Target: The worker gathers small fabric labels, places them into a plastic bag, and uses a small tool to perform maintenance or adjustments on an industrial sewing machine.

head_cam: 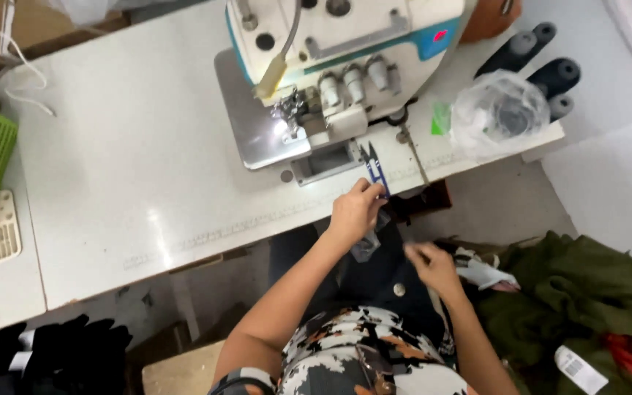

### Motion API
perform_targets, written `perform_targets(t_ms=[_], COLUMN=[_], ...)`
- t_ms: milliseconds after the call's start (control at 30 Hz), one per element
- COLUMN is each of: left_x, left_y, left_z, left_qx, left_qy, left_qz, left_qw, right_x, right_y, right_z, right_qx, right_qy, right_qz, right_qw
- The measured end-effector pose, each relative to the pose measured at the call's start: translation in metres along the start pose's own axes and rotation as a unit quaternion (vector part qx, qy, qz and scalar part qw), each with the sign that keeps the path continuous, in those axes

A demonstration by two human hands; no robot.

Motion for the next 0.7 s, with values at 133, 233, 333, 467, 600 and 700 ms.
perform_targets(t_ms=[133,233,333,467,600,700], left_x=[-0.016,-0.023,-0.022,-0.016,-0.012,-0.007], left_y=[0.009,0.013,0.019,0.017,0.003,-0.009], left_z=[-0.003,-0.01,-0.014,-0.019,-0.013,-0.008], left_qx=[-0.049,-0.064,-0.037,-0.039,-0.038,-0.055], left_qy=[0.053,0.074,0.068,0.049,0.038,0.031], left_qz=[-0.011,-0.028,-0.021,-0.006,0.079,0.137], left_qw=[0.997,0.995,0.997,0.998,0.995,0.989], right_x=[-0.053,-0.046,-0.043,-0.047,-0.048,0.045], right_y=[0.042,0.049,0.05,0.042,0.017,-0.055], right_z=[0.04,0.039,0.058,0.068,0.047,-0.009], right_qx=[0.217,0.156,0.219,0.267,0.205,0.009], right_qy=[0.18,0.067,0.231,0.34,0.305,0.24], right_qz=[0.045,0.087,0.07,0.04,-0.008,-0.028], right_qw=[0.958,0.982,0.945,0.901,0.93,0.97])
Point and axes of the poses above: each hand's wrist, its own z-axis away from the middle knuckle, its own y-axis out of the palm, x = y × z, the point moved 10 cm from there along -z, towards the middle knuckle, and after that the axes turned 3 degrees about -z, right-handed, at the moved point
